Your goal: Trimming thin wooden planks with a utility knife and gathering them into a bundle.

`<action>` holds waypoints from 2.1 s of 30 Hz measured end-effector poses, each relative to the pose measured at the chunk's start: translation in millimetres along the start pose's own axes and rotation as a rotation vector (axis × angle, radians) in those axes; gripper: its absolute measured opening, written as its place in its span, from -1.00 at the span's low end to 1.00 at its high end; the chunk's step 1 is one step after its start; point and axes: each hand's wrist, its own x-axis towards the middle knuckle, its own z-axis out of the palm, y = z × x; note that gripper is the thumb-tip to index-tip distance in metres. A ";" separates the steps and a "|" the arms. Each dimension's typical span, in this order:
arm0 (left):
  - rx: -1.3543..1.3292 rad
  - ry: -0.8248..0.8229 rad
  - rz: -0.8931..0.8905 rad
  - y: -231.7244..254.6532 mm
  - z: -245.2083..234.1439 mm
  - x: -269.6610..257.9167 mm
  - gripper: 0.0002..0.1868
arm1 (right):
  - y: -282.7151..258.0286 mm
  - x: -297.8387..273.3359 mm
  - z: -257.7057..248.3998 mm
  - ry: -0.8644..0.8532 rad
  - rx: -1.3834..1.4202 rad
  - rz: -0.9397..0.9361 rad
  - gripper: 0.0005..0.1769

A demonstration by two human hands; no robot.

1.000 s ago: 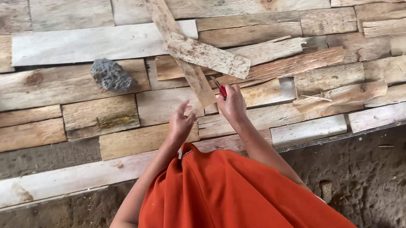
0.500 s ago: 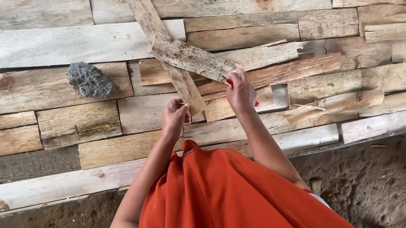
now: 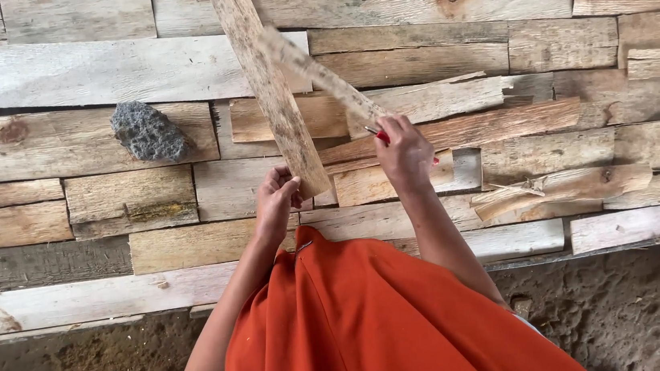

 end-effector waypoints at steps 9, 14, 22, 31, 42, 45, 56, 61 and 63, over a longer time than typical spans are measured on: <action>0.125 0.086 0.043 32.5 14.2 -11.5 -0.67 | -83.2 21.9 -80.8 -0.375 1.239 0.629 -0.81; 0.163 0.131 -0.028 32.3 17.5 -12.8 -0.57 | -69.0 -19.5 -21.8 -0.599 0.830 0.283 -0.74; 0.163 0.138 0.012 19.9 16.2 -9.5 -0.76 | -27.0 44.8 -48.5 -0.507 0.259 0.114 -0.50; 0.187 0.124 0.007 20.1 18.0 -11.1 -0.73 | -29.4 82.7 -27.4 -0.663 0.245 -0.044 -0.40; 0.173 0.088 -0.057 -19.2 1.0 10.5 -0.68 | -22.0 97.9 -39.9 -0.326 0.231 -0.018 -0.70; 0.187 0.102 -0.051 -5.9 6.2 4.2 -0.64 | -10.7 105.7 -48.6 0.019 0.231 -0.083 -0.68; 0.428 0.146 0.064 30.5 24.0 -9.8 -0.30 | -25.0 98.4 -22.5 0.247 0.259 -0.253 -0.72; 0.305 0.115 0.056 34.7 26.3 -11.8 -0.28 | -50.2 73.7 -13.2 0.141 0.228 -0.222 -0.70; 0.289 0.111 0.058 29.4 24.2 -7.7 -0.28 | -56.7 71.7 -36.7 0.008 0.313 -0.199 -0.75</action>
